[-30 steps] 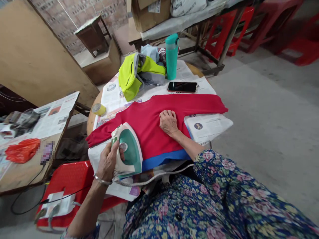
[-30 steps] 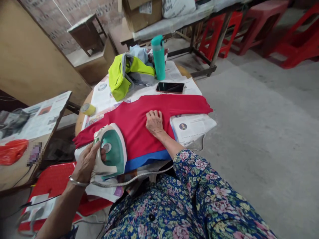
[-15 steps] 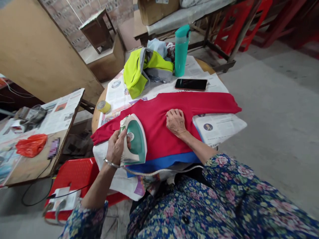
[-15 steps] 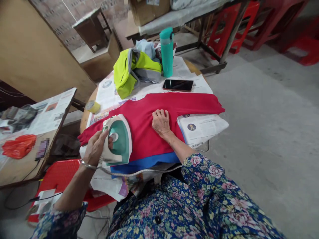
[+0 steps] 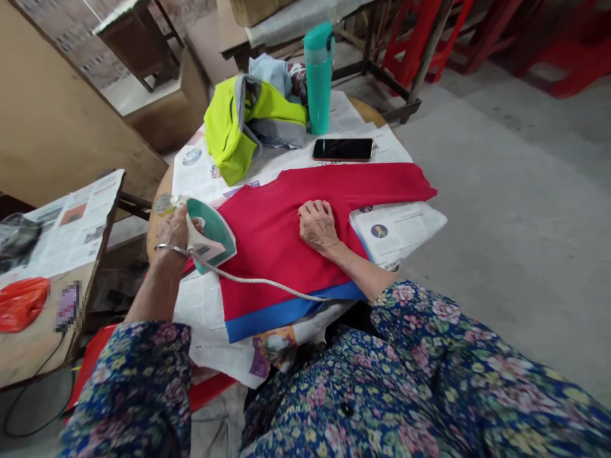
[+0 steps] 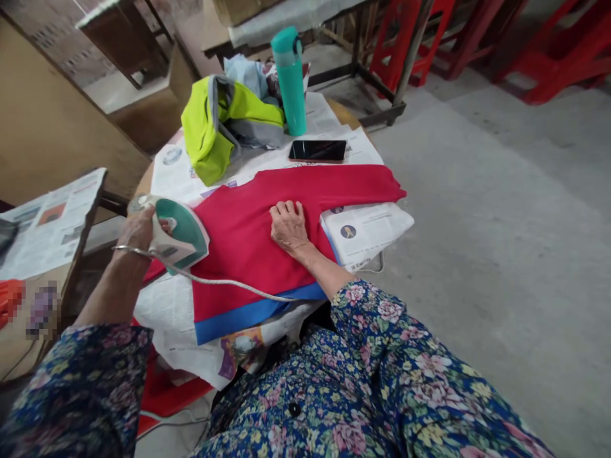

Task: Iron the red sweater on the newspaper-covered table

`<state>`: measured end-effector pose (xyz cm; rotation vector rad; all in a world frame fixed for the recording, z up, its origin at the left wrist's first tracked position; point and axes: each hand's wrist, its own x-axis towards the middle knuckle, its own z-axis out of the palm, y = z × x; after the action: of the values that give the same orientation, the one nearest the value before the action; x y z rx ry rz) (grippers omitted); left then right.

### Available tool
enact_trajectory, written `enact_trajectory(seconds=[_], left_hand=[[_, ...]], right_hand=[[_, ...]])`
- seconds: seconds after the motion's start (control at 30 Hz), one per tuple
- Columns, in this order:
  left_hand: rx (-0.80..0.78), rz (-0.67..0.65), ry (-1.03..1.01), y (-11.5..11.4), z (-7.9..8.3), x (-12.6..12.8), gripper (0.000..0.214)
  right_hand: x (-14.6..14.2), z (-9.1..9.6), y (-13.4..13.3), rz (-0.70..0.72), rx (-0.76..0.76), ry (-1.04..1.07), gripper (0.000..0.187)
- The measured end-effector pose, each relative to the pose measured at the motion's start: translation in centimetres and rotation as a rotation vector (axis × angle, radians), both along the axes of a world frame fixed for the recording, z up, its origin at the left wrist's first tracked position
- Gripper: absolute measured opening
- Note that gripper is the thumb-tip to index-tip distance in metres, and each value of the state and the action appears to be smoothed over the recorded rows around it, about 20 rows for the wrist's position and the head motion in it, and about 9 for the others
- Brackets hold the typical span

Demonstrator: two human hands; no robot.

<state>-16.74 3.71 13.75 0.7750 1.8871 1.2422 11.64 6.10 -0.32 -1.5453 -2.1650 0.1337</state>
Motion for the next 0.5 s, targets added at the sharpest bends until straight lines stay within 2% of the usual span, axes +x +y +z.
enact_trajectory(seconds=[0.07,0.13,0.27,0.5], left_hand=[[0.015,0.056,0.075,-2.3,0.5,1.1,0.036],[0.008,0.051,0.125,-5.1,1.2,2.9,0.034],[-0.016,-0.134,0.080,-9.0,1.8,7.8,0.035],[-0.021,-0.286,-0.126,-10.1,-0.7,15.1,0.042]], right_hand=[[-0.1,0.0,0.1,0.000,0.003,0.015,0.032],[-0.1,0.0,0.1,0.003,0.012,0.032,0.031],[0.3,0.0,0.3,0.016,-0.003,0.056,0.030],[1.1,-0.2,0.8,0.027,-0.028,0.130,0.030]])
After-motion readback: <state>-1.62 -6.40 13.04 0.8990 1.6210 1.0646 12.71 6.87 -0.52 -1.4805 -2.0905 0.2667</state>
